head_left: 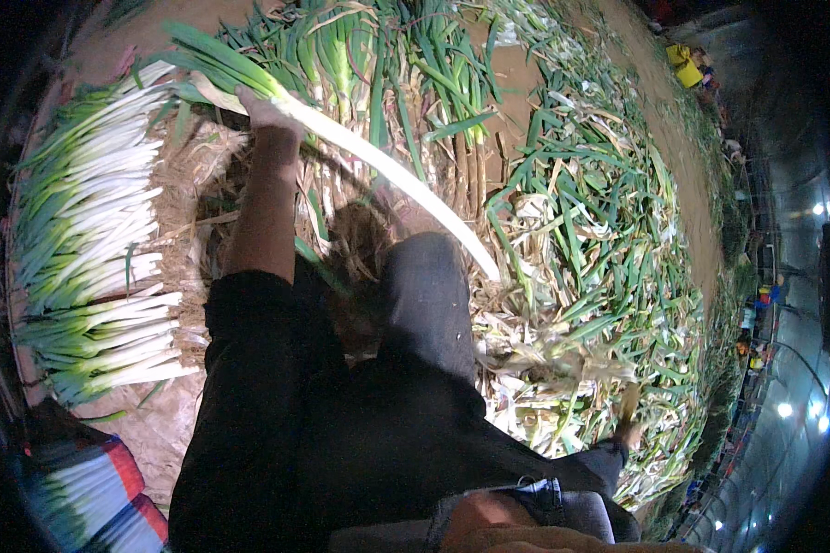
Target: The person repeatedly picks up long green vegetables, uses a knife to trim the root ends, and places the trimmed vegetables into a pile. The person works continuously, handling each vegetable one at a time.
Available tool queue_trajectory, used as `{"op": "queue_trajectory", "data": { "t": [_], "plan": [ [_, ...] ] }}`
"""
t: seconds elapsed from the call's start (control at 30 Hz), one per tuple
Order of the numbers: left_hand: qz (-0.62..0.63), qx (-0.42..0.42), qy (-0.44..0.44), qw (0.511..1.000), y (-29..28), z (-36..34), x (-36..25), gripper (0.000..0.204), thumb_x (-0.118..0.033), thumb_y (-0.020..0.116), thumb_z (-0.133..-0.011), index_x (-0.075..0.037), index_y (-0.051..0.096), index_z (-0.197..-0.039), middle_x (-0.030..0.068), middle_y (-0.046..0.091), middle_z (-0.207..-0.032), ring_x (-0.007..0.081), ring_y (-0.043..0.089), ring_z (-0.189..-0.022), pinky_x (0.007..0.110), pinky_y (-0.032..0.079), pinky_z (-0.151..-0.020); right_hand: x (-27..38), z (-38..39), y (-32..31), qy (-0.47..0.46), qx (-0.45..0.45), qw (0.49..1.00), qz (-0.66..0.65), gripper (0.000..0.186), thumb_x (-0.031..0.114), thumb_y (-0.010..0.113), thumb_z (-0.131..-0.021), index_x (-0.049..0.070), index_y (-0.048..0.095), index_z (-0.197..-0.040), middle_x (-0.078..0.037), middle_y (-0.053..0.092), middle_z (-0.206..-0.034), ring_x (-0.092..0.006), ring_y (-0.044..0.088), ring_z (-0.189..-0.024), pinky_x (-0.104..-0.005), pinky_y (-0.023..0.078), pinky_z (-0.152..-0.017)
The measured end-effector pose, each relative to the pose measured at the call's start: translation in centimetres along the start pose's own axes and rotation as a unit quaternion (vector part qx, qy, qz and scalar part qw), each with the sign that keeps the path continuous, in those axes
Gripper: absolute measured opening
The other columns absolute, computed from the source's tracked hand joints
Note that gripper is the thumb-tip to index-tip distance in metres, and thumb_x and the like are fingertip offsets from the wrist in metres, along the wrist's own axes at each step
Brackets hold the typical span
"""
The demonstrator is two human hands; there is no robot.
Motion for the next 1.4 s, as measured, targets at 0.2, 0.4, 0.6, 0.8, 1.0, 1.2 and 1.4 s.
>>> {"op": "queue_trajectory", "data": {
  "t": [0.2,0.4,0.6,0.8,1.0,1.2,1.4],
  "plan": [
    [0.083,-0.004,-0.061,0.995,5.5,7.2,3.1,0.073,-0.075,0.036,-0.086,-0.012,0.042,-0.123,0.0143,0.046,-0.104,0.0233,0.049,-0.089,0.048,0.046,-0.079,-1.7,-5.3,2.9,-0.268,-0.078,0.956,-0.089,0.075,0.056,0.059,-0.085,-0.010,0.050,-0.121,-0.025,0.061,-0.110,-0.0379,0.059,-0.097,-0.0431,0.046,-0.086],
    [0.036,0.025,-0.154,0.987,7.7,9.9,4.8,0.087,-0.079,0.032,-0.083,-0.017,0.032,-0.144,0.0108,0.033,-0.144,0.0315,0.036,-0.127,0.055,0.031,-0.105,33.8,22.9,-26.6,-0.559,0.100,0.643,-0.515,0.082,0.039,0.070,-0.083,-0.004,0.032,-0.141,-0.025,0.050,-0.133,-0.0303,0.052,-0.121,-0.0413,0.042,-0.102],
    [0.067,0.007,-0.204,0.977,9.3,11.2,5.1,0.077,-0.080,0.029,-0.083,-0.012,0.052,-0.108,0.0110,0.053,-0.080,0.0258,0.054,-0.072,0.044,0.048,-0.067,44.8,37.1,-38.4,-0.751,0.259,0.415,-0.444,0.064,0.048,0.060,-0.088,0.000,0.049,-0.130,-0.015,0.064,-0.105,-0.0239,0.061,-0.093,-0.0358,0.049,-0.080],
    [0.098,0.074,-0.257,0.959,10.2,12.2,2.9,0.087,-0.087,0.024,-0.076,-0.007,0.052,-0.098,0.0073,0.051,-0.064,0.0271,0.056,-0.067,0.045,0.050,-0.067,45.3,39.2,-39.8,-0.671,0.431,0.368,-0.478,0.049,0.044,0.057,-0.093,0.000,0.063,-0.113,0.000,0.056,-0.065,-0.0071,0.051,-0.054,-0.0259,0.044,-0.050],
    [-0.113,0.129,-0.097,0.980,10.1,13.0,3.7,0.083,-0.073,0.043,-0.081,-0.004,0.045,-0.126,0.0193,0.049,-0.125,0.0323,0.051,-0.114,0.055,0.041,-0.096,45.1,37.8,-39.3,-0.683,0.103,0.509,-0.515,0.054,0.047,0.062,-0.087,0.002,0.062,-0.117,-0.019,0.065,-0.073,-0.0263,0.066,-0.064,-0.0376,0.050,-0.061],
    [-0.147,0.149,-0.081,0.974,9.3,13.0,3.7,0.057,-0.024,0.069,-0.085,0.001,0.042,-0.129,0.0127,0.055,-0.121,0.0298,0.057,-0.110,0.053,0.045,-0.094,44.4,36.3,-37.9,-0.694,-0.025,0.526,-0.490,0.049,0.043,0.060,-0.089,0.002,0.062,-0.116,-0.022,0.065,-0.072,-0.0353,0.066,-0.067,-0.0419,0.051,-0.059],
    [0.034,0.197,-0.181,0.963,9.4,12.7,4.3,0.046,-0.011,0.055,-0.091,0.002,0.040,-0.132,0.0146,0.051,-0.129,0.0309,0.051,-0.119,0.052,0.039,-0.102,44.3,35.8,-37.9,-0.691,0.024,0.560,-0.457,0.044,0.038,0.053,-0.095,0.000,0.063,-0.113,-0.023,0.063,-0.073,-0.0335,0.064,-0.063,-0.0404,0.049,-0.058]
  ]
}}
Point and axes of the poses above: each hand's wrist, its own z-axis away from the middle knuckle, its own y-axis out of the palm, x = y × z, the point moved 1 cm from there along -z, towards the middle knuckle
